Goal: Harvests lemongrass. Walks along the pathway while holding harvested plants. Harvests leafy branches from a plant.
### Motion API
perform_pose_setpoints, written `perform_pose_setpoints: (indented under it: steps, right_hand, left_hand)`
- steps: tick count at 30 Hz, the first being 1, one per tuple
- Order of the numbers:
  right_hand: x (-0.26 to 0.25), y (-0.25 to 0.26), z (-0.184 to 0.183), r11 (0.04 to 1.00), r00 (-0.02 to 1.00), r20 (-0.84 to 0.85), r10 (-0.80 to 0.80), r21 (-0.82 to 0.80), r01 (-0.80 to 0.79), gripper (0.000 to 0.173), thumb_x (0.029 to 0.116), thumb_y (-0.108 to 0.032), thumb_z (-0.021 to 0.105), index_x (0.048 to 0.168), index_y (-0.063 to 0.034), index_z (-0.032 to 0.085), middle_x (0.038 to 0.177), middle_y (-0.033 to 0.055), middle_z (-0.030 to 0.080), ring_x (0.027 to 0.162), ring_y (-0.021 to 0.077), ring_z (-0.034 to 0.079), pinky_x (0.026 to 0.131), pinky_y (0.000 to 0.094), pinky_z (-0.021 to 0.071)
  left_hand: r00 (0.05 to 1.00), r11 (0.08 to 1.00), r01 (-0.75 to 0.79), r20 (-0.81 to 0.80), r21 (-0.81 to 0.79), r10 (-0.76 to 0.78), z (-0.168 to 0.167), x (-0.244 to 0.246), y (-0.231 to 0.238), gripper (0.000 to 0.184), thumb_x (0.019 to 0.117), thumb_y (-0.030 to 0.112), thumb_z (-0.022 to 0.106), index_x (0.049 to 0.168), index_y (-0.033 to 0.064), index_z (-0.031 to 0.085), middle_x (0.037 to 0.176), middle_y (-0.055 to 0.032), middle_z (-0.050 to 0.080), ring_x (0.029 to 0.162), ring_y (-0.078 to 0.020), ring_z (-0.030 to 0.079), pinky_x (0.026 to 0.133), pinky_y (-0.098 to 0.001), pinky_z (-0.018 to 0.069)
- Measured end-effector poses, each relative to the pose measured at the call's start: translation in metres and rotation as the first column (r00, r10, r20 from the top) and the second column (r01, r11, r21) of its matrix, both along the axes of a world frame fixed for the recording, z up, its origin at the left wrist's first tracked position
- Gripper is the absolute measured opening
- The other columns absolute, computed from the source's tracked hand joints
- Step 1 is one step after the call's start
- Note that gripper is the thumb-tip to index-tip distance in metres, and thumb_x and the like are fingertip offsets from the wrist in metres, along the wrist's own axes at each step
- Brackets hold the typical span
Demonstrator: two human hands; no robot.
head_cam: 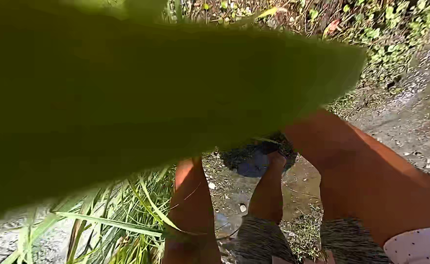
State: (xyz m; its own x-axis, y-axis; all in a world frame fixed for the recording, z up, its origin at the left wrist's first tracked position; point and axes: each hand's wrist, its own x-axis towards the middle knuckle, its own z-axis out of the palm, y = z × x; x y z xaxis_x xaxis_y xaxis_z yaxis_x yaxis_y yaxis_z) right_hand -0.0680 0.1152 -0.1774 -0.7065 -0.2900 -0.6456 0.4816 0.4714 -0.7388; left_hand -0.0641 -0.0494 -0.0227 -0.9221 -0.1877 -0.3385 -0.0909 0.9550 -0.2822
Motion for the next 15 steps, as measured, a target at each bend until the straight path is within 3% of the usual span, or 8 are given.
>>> perform_pose_setpoints:
  steps: [3,6,9,11,13,15]
  right_hand:
    - [-0.007,-0.006,-0.009,0.997,0.990,-0.123,0.073,0.039,-0.069,0.034,0.0976,-0.028,0.061,0.112,0.0002,0.072,0.118,0.0232,0.069,0.114,0.0415,0.064,0.093,0.0666,0.0473]
    - [-0.025,-0.008,0.011,0.973,0.972,-0.081,0.220,0.089,-0.213,0.038,0.1021,-0.031,0.057,0.125,-0.0030,0.068,0.134,0.0218,0.063,0.128,0.0412,0.057,0.104,0.0661,0.0429]
    - [-0.023,-0.035,0.002,0.989,0.981,-0.195,0.012,0.150,0.018,0.033,0.0987,-0.027,0.060,0.124,-0.0085,0.070,0.128,0.0190,0.067,0.119,0.0392,0.063,0.096,0.0647,0.0493]
    - [-0.026,-0.047,0.003,0.975,0.973,-0.219,-0.076,0.188,0.119,0.029,0.0973,-0.027,0.063,0.120,-0.0116,0.073,0.123,0.0157,0.070,0.112,0.0355,0.067,0.089,0.0603,0.0541]
    - [-0.029,-0.056,0.008,0.962,0.975,-0.187,-0.118,0.221,0.159,0.026,0.0969,-0.026,0.063,0.116,-0.0124,0.074,0.120,0.0138,0.071,0.108,0.0332,0.069,0.084,0.0578,0.0559]
    - [-0.031,-0.062,0.012,0.962,0.981,-0.156,-0.116,0.230,0.150,0.026,0.1001,-0.025,0.059,0.118,-0.0123,0.073,0.122,0.0137,0.070,0.110,0.0334,0.068,0.086,0.0582,0.0551]
  left_hand:
    - [0.994,0.995,0.098,-0.040,0.022,-0.097,-0.002,0.003,-0.012,0.060,0.0880,0.026,0.073,0.136,-0.0066,0.059,0.141,-0.0292,0.058,0.129,-0.0457,0.058,0.105,-0.0638,0.0438]
    - [0.976,0.974,0.197,-0.118,0.114,-0.183,-0.007,0.005,-0.020,0.056,0.0882,0.021,0.073,0.133,-0.0103,0.060,0.134,-0.0321,0.061,0.127,-0.0460,0.059,0.106,-0.0601,0.0438]
    - [0.963,0.937,0.246,-0.171,0.248,-0.207,-0.008,0.011,-0.024,0.046,0.0910,0.019,0.071,0.127,-0.0093,0.064,0.130,-0.0302,0.063,0.125,-0.0440,0.059,0.109,-0.0562,0.0421]
    - [0.946,0.926,0.282,-0.233,0.252,-0.225,-0.010,0.017,-0.027,0.041,0.0869,0.020,0.073,0.119,-0.0052,0.068,0.122,-0.0280,0.067,0.118,-0.0443,0.063,0.098,-0.0612,0.0473]
    - [0.951,0.946,0.259,-0.225,0.196,-0.214,-0.010,0.018,-0.027,0.042,0.0837,0.019,0.073,0.118,-0.0046,0.067,0.118,-0.0273,0.068,0.112,-0.0448,0.066,0.090,-0.0640,0.0496]
    - [0.967,0.966,0.203,-0.185,0.160,-0.173,-0.007,0.015,-0.022,0.043,0.0818,0.016,0.075,0.117,-0.0071,0.066,0.116,-0.0287,0.068,0.107,-0.0469,0.067,0.086,-0.0659,0.0503]
